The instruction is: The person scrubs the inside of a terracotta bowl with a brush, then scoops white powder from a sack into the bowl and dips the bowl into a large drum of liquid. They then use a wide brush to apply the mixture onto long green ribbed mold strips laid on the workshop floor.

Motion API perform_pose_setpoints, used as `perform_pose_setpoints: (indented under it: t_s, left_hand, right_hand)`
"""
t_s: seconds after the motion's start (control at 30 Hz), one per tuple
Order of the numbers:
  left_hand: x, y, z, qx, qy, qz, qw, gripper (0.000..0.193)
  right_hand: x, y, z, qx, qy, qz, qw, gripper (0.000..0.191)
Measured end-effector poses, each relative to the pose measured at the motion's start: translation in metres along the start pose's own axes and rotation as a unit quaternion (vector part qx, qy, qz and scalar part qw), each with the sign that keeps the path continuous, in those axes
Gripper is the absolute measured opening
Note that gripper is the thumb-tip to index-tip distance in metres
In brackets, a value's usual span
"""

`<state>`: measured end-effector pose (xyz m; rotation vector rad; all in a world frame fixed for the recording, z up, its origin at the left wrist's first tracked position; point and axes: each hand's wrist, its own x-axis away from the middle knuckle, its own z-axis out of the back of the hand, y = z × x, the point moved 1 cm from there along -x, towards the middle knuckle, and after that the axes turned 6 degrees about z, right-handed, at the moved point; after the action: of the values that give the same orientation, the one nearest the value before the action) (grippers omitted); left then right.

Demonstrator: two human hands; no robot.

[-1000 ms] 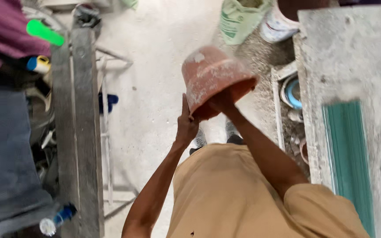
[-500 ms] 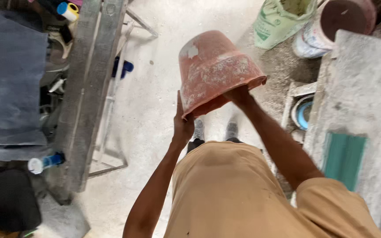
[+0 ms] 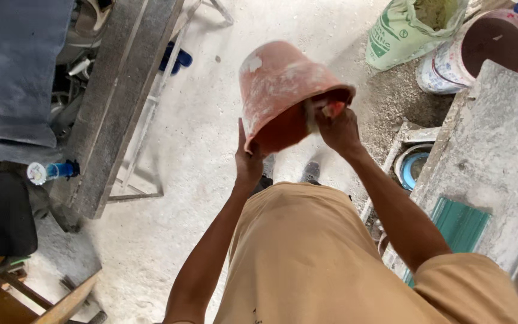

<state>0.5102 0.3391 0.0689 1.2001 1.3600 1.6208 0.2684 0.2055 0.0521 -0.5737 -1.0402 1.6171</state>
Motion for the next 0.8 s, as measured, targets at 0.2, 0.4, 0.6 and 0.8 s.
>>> perform_pose_setpoints:
  t_s: [0.2, 0.4, 0.6, 0.8]
  left_hand:
    - [-0.018, -0.008, -0.013, 0.039, 0.016, 0.018, 0.999, 0.073]
    - [-0.029, -0.009, 0.014, 0.191, 0.057, 0.101, 0.975, 0.035]
    - [-0.018, -0.002, 0.028, 0.191, 0.066, 0.202, 0.958, 0.04]
    - [0.008, -0.003, 0.024, 0.266, 0.009, 0.201, 0.943, 0.045]
  right_hand:
    - [0.072, -0.052, -0.065, -0.146, 0.067, 0.14, 0.977, 0.014]
    - [0.041, -0.03, -0.011, 0.125, 0.058, 0.332, 0.933, 0.016]
    - [-0.004, -0.032, 0.034, -0.351, 0.159, 0.108, 0.917, 0.017]
    - [-0.004, -0.089, -0.004, -0.19, 0.082, 0.132, 0.97, 0.016]
